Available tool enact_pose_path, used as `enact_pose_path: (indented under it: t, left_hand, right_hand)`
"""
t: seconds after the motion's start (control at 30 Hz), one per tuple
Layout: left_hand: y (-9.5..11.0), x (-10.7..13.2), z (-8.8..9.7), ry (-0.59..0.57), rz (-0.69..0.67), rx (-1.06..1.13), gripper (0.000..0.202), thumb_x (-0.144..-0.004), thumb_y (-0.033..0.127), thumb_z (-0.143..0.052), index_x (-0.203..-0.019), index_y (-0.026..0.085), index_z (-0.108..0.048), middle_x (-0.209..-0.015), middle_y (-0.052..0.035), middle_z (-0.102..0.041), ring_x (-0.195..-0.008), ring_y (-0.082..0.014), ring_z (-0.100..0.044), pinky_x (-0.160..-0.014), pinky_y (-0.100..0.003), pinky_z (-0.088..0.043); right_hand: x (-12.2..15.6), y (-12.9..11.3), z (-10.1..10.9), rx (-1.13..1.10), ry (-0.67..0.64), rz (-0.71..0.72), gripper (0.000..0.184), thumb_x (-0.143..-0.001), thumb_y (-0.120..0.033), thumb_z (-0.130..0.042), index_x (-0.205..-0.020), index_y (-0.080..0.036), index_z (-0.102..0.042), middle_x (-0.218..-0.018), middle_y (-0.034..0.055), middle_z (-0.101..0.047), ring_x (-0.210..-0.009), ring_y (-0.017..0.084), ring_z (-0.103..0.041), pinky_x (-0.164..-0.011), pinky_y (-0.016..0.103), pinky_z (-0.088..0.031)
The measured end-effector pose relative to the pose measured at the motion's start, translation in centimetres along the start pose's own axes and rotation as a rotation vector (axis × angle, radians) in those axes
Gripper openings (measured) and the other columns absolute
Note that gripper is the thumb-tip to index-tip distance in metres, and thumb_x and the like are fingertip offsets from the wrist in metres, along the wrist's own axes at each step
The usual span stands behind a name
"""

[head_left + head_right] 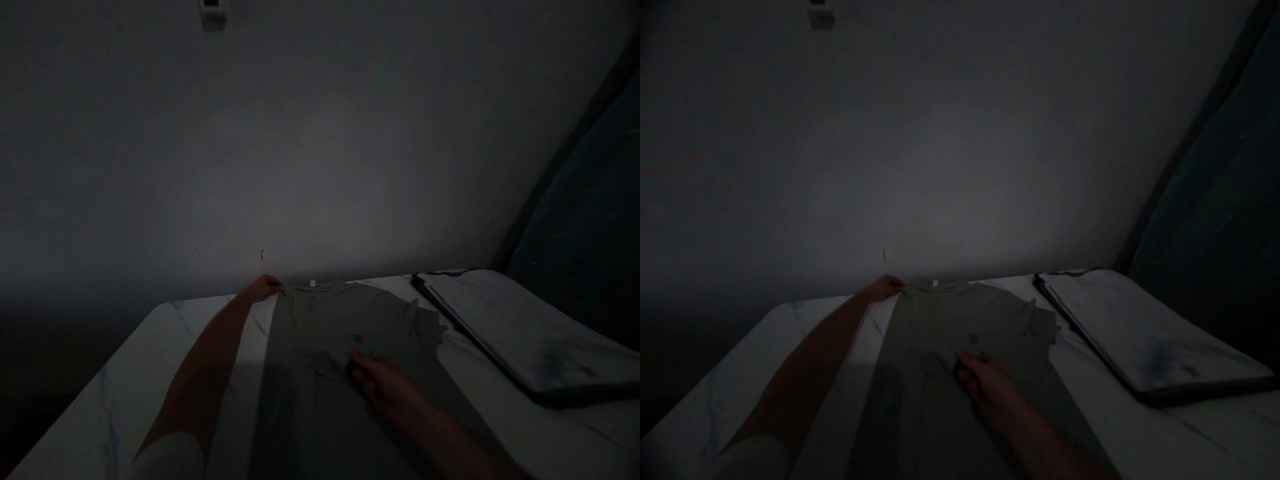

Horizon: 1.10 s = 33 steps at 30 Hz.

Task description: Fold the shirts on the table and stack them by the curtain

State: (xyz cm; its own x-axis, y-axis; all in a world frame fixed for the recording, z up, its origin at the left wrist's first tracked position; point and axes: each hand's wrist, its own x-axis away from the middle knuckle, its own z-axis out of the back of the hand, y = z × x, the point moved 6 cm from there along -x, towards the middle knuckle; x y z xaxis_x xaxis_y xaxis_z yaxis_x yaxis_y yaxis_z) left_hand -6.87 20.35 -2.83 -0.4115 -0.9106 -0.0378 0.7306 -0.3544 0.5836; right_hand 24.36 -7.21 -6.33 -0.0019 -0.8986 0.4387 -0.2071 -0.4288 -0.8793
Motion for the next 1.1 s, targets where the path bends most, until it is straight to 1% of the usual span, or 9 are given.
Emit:
enact_pose_path:
  t: [0.13, 0.4, 0.5, 0.63, 0.7, 0.8, 0.9, 1.0, 1.1]
  left_hand:
    - [0.2, -0.6, -0.4, -0.017, -0.032, 0.057, 0.045, -0.079, 0.047, -0.069, -0.105, 0.012, -0.076, -0.104, -0.0131, -0.079, -0.096, -0.0250, -0.071, -0.089, -0.034, -0.053]
    - [0.0, -1.1, -0.6, -0.032, -0.093, 0.050, 0.034, -0.080, 0.042, -0.067, -0.097, 0.015, -0.078, -0.097, -0.0100, -0.079, -0.094, -0.0242, -0.069, -0.088, -0.034, -0.052]
    - [0.0, -1.4, -0.4, -0.017, -0.114, -0.003, 0.028, -0.083, 0.036, -0.061, -0.093, 0.014, -0.075, -0.092, -0.0082, -0.077, -0.090, -0.0220, -0.067, -0.087, -0.032, -0.051]
    - [-0.3, -2.1, -0.2, 0.027, -0.118, -0.082, 0.027, -0.089, 0.032, -0.049, -0.085, 0.015, -0.069, -0.087, -0.0070, -0.072, -0.086, -0.0199, -0.062, -0.086, -0.032, -0.049]
    - [-0.4, -2.4, -0.3, 0.045, -0.105, -0.121, 0.027, -0.091, 0.030, -0.046, -0.084, 0.016, -0.067, -0.086, -0.0069, -0.071, -0.086, -0.0199, -0.061, -0.087, -0.032, -0.049]
    - [-0.3, -2.7, -0.6, 0.059, -0.077, -0.176, 0.027, -0.093, 0.027, -0.043, -0.086, 0.016, -0.067, -0.088, -0.0089, -0.071, -0.088, -0.0209, -0.062, -0.088, -0.033, -0.050]
    - [0.0, -2.8, -0.9, 0.066, -0.045, -0.230, 0.027, -0.094, 0.024, -0.044, -0.090, 0.015, -0.069, -0.092, -0.0114, -0.073, -0.090, -0.0220, -0.064, -0.089, -0.034, -0.051]
    - [0.5, -2.6, -1.0, 0.088, -0.005, -0.281, 0.025, -0.093, 0.020, -0.047, -0.093, 0.014, -0.071, -0.097, -0.0141, -0.075, -0.093, -0.0237, -0.067, -0.089, -0.034, -0.052]
    - [1.3, -2.3, -0.6, 0.149, 0.031, -0.327, 0.029, -0.093, 0.015, -0.045, -0.104, 0.011, -0.071, -0.106, -0.0176, -0.074, -0.100, -0.0256, -0.068, -0.094, -0.037, -0.052]
  right_hand:
    - [1.0, 0.5, -1.2, -0.170, -0.048, -0.244, 0.035, -0.086, -0.035, -0.080, -0.066, -0.018, -0.056, -0.054, -0.0045, -0.053, -0.039, 0.003, -0.045, -0.035, 0.010, -0.032]
    - [1.6, -0.1, -3.0, 0.033, 0.034, -0.212, 0.033, -0.084, -0.027, -0.081, -0.069, -0.020, -0.052, -0.051, -0.0057, -0.053, -0.039, 0.004, -0.041, -0.036, 0.015, -0.022]
    - [1.5, -0.1, -3.0, 0.177, 0.061, -0.116, 0.030, -0.084, -0.027, -0.078, -0.069, -0.020, -0.053, -0.055, -0.0042, -0.055, -0.045, 0.007, -0.047, -0.041, 0.019, -0.027]
    - [1.5, -1.2, -3.0, 0.345, 0.100, 0.230, 0.031, -0.086, -0.037, -0.071, -0.064, -0.020, -0.057, -0.062, -0.0008, -0.057, -0.058, 0.012, -0.052, -0.053, 0.024, -0.036]
    - [1.8, -1.3, -3.1, 0.341, 0.147, 0.314, 0.035, -0.083, -0.045, -0.071, -0.063, -0.021, -0.055, -0.063, -0.0008, -0.056, -0.061, 0.013, -0.052, -0.056, 0.026, -0.038]
    - [2.3, 0.3, -3.9, 0.175, 0.128, 0.155, 0.039, -0.082, -0.055, -0.069, -0.070, -0.024, -0.050, -0.062, -0.0024, -0.055, -0.057, 0.015, -0.055, -0.053, 0.027, -0.039]
    - [3.0, 2.0, -5.2, 0.008, 0.035, -0.045, 0.039, -0.082, -0.052, -0.072, -0.072, -0.025, -0.045, -0.055, -0.0043, -0.053, -0.055, 0.016, -0.060, -0.055, 0.027, -0.044]
    - [3.7, 3.1, -5.5, 0.025, -0.096, -0.169, 0.034, -0.083, -0.046, -0.072, -0.074, -0.024, -0.049, -0.055, -0.0023, -0.058, -0.055, 0.013, -0.061, -0.053, 0.022, -0.042]
    - [4.6, 3.4, -4.8, 0.134, -0.279, -0.273, 0.036, -0.084, -0.054, -0.068, -0.077, -0.021, -0.056, -0.055, -0.0010, -0.060, -0.050, 0.011, -0.056, -0.047, 0.020, -0.032]
